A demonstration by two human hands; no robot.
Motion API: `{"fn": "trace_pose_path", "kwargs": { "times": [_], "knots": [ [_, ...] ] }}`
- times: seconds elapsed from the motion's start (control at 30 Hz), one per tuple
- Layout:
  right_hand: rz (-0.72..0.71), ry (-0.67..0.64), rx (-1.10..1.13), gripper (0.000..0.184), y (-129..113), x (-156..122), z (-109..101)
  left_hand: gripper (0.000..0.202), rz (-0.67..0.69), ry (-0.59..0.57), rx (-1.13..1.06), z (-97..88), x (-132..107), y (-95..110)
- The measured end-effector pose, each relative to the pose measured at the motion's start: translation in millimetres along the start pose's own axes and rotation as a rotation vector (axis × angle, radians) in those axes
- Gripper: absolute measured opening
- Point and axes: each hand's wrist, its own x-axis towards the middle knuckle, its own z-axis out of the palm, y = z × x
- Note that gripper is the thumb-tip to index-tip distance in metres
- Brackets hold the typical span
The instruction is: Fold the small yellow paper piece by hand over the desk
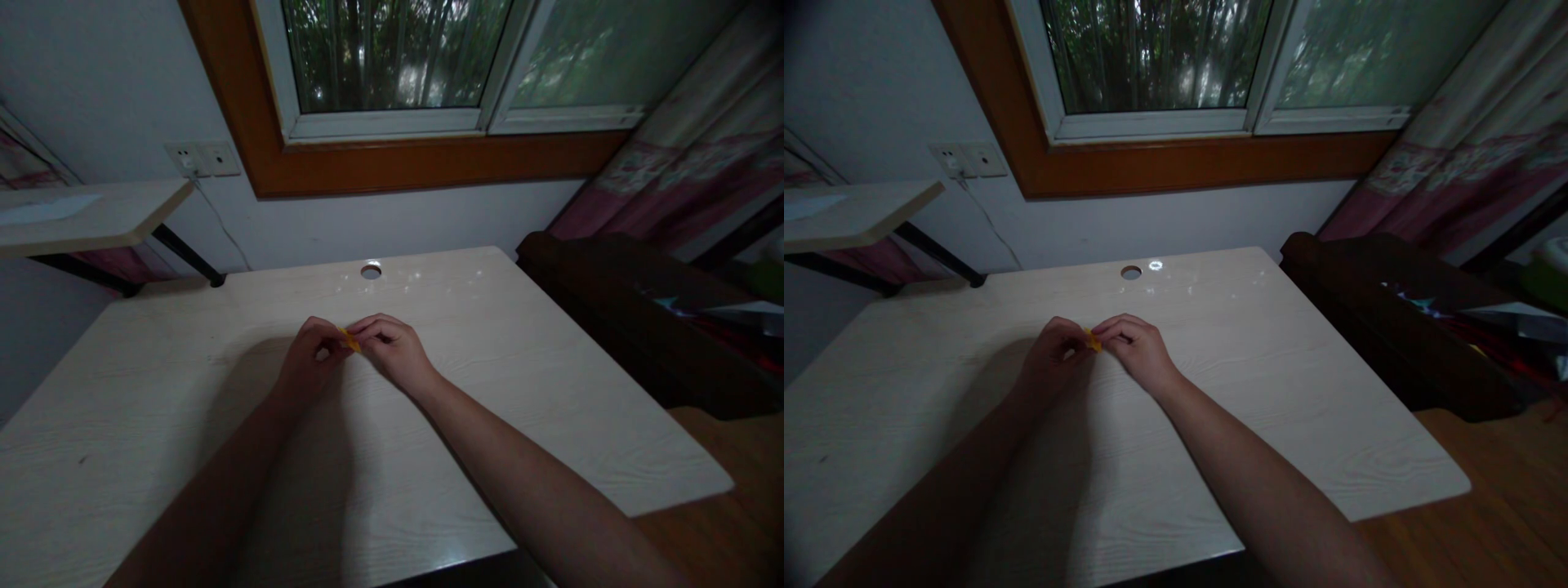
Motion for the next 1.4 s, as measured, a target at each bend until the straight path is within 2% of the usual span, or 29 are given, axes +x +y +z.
{"fn": "trace_pose_path", "kwargs": {
  "times": [0.17,0.37,0.67,0.8,1.03,1.2,1.4],
  "knots": [
    [-0.031,0.004,-0.023,0.015,-1,0,0,0.012,-0.017,-0.022,-0.016,-2.1,-2,-3],
    [-0.009,-0.023,-0.049,0.014,-2,0,-2,0.011,-0.023,-0.001,0.064,-3.0,-1,-4],
    [-0.002,-0.029,-0.01,0.012,-1,0,0,0.009,0.007,0.024,0.075,-2.9,0,0],
    [0.078,-0.005,-0.041,0.004,2,-1,2,0.007,-0.038,0.024,0.112,-3.7,0,1],
    [0.183,0.009,-0.005,0.019,11,-4,4,0.016,-0.197,0.07,0.032,-1.1,-2,-2],
    [0.255,0.02,0.114,0.024,17,-4,5,0.015,-0.201,0.026,0.043,-1.4,-1,-5],
    [0.347,-0.001,0.292,0.024,15,-2,9,0.016,-0.187,0.044,0.04,-1.1,-3,-8]
  ]
}}
